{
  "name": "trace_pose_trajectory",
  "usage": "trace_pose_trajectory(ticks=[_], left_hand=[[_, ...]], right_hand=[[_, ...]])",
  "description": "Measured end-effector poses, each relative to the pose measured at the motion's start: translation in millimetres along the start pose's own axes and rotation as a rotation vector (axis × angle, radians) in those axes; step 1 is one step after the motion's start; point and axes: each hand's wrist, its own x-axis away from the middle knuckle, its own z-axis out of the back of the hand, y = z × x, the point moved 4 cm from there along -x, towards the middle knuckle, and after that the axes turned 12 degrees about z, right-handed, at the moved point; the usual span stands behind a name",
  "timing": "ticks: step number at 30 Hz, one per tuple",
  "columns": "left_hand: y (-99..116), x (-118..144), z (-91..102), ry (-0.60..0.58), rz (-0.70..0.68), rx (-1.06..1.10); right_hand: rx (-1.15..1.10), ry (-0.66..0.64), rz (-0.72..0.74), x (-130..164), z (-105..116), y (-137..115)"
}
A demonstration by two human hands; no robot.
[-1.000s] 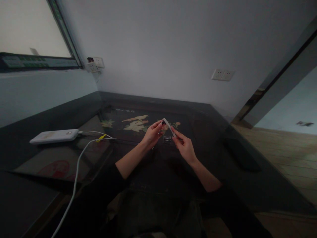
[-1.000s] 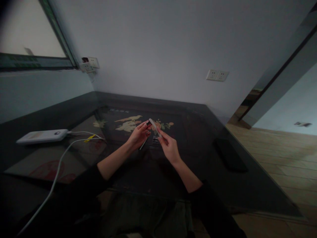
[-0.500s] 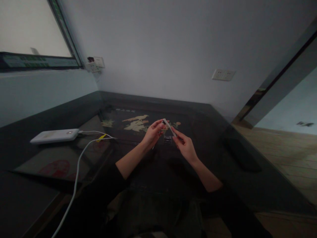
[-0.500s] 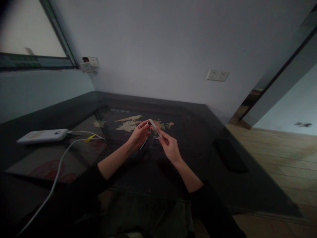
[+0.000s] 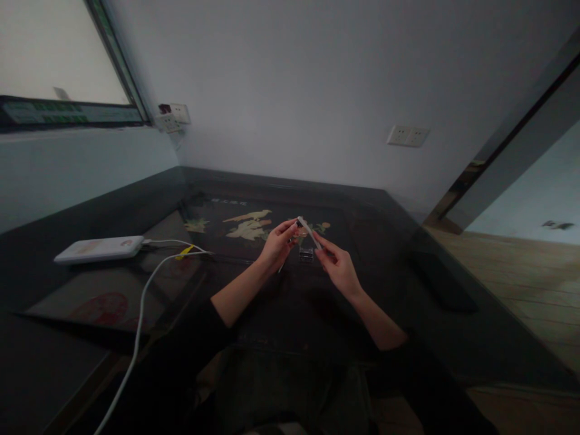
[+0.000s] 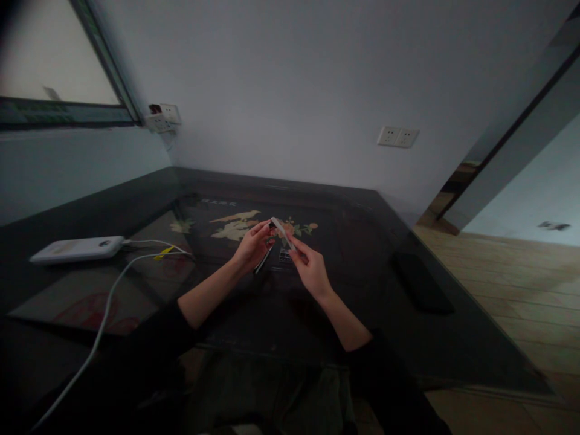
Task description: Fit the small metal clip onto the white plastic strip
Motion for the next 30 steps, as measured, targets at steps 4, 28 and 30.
trace_pose_trajectory(ticks=[4,28,30], left_hand=[[1.3,0.2,-0.7,-0.046,-0.008,0.003],[-0.4,-0.5,-1.7,-0.127,0.039,0.007],[-0.6,-0.2,-2.0,-0.129,0.031,0.015]], right_hand=[[-0.028,-0.028,-0.003,1.5,-2.7,-0.1],[-0.067,-0.04,0.01,3.9,-6.5,-3.7],[-0.043,-0.015,0.006,2.4,-3.7,-2.7]])
